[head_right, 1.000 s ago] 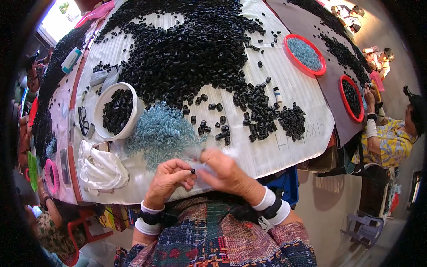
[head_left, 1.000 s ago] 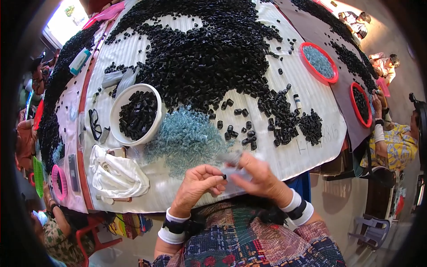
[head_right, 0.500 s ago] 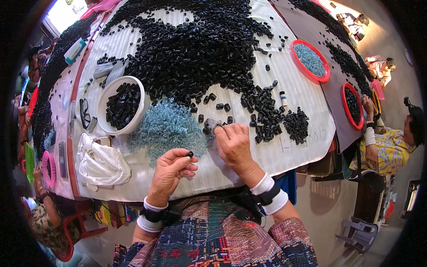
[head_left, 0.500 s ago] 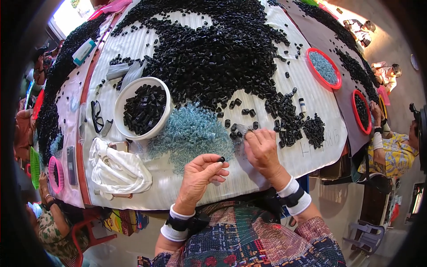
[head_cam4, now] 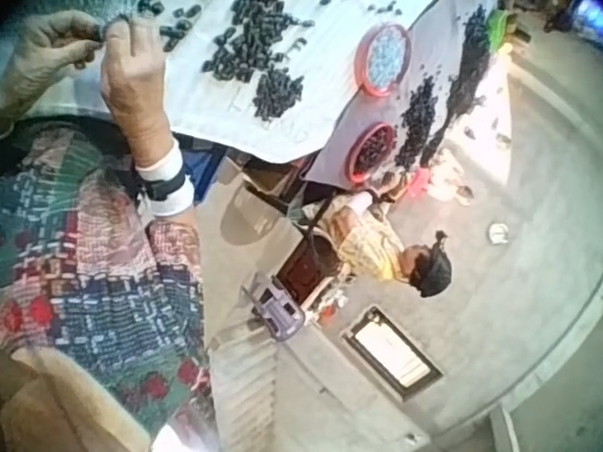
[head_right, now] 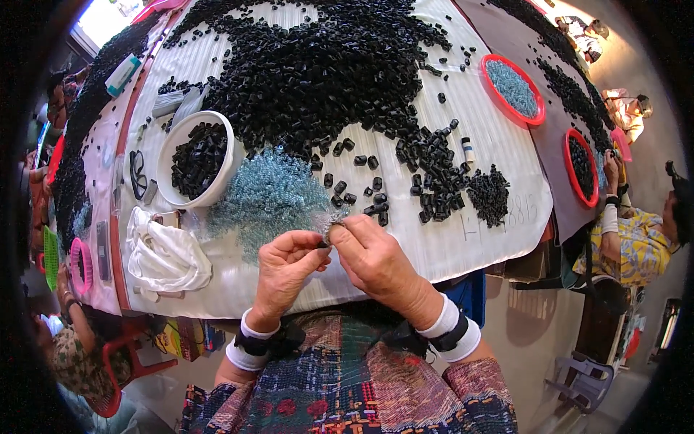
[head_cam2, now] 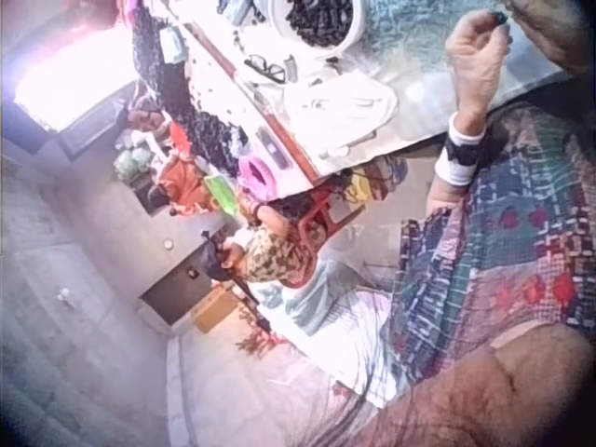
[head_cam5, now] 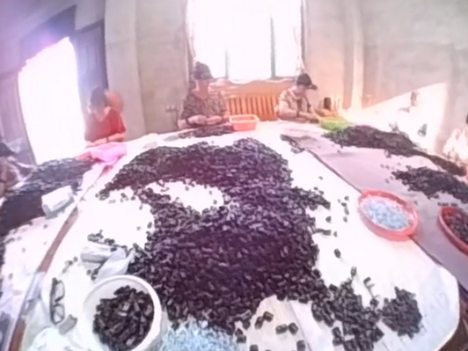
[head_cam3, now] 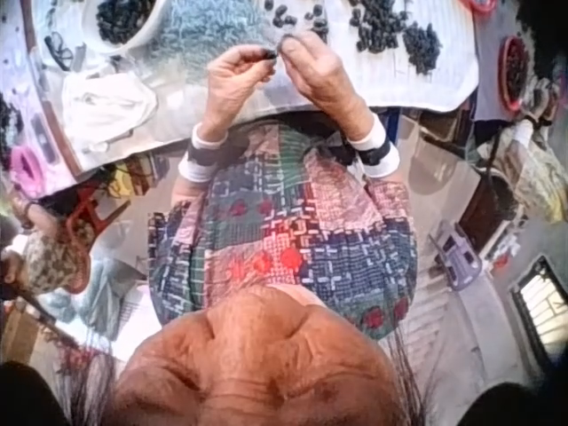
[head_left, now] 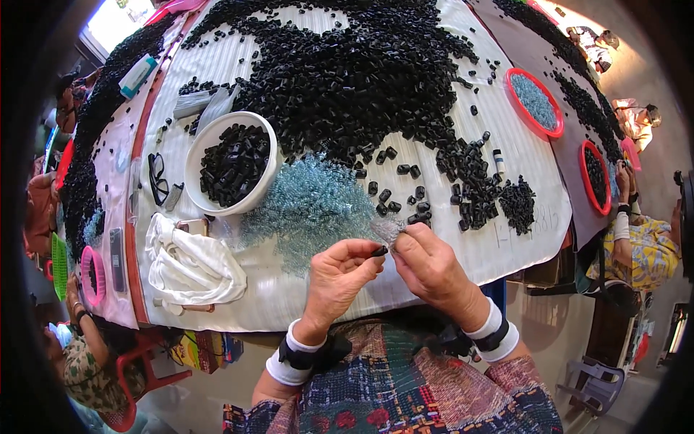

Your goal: The recorder sorts and organizes small black plastic shoe components at a large communal work table.

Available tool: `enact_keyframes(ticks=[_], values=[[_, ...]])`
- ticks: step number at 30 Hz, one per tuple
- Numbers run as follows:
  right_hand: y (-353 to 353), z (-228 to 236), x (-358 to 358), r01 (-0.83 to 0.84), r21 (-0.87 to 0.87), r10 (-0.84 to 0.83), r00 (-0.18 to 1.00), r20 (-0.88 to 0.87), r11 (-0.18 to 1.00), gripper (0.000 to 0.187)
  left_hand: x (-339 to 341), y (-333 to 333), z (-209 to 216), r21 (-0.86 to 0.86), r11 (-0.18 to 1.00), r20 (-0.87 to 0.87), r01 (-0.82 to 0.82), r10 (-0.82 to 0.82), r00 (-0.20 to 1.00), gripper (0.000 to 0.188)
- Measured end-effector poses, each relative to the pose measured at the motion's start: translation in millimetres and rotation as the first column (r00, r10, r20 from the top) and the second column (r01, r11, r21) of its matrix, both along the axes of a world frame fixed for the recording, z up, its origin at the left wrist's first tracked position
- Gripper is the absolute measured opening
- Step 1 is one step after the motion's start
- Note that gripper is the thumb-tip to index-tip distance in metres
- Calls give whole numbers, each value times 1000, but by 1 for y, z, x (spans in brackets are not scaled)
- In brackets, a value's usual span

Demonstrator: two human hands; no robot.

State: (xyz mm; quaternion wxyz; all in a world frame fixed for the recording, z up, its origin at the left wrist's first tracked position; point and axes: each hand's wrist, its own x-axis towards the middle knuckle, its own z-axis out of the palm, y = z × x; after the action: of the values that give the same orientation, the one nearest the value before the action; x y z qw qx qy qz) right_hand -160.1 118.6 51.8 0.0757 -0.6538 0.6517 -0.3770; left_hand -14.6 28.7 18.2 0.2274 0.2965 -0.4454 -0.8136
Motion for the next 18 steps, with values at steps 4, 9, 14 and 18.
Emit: enact_keyframes(ticks=[4,9,14,18], values=[[1,4,2,-15,51,20,995,-97,999,34,-2,5,-4,-125,992,12,-21,23,1000,18],[2,3,1,-48,28,50,995,-85,998,34,-1,3,1,-320,945,163,73,-21,986,18],[3,3,4,-43,35,39,994,105,998,32,2,3,-2,-170,984,67,60,-50,997,20],[6,-5,8,37,43,-49,947,317,998,29,4,-1,-10,46,997,-59,68,-65,996,20]])
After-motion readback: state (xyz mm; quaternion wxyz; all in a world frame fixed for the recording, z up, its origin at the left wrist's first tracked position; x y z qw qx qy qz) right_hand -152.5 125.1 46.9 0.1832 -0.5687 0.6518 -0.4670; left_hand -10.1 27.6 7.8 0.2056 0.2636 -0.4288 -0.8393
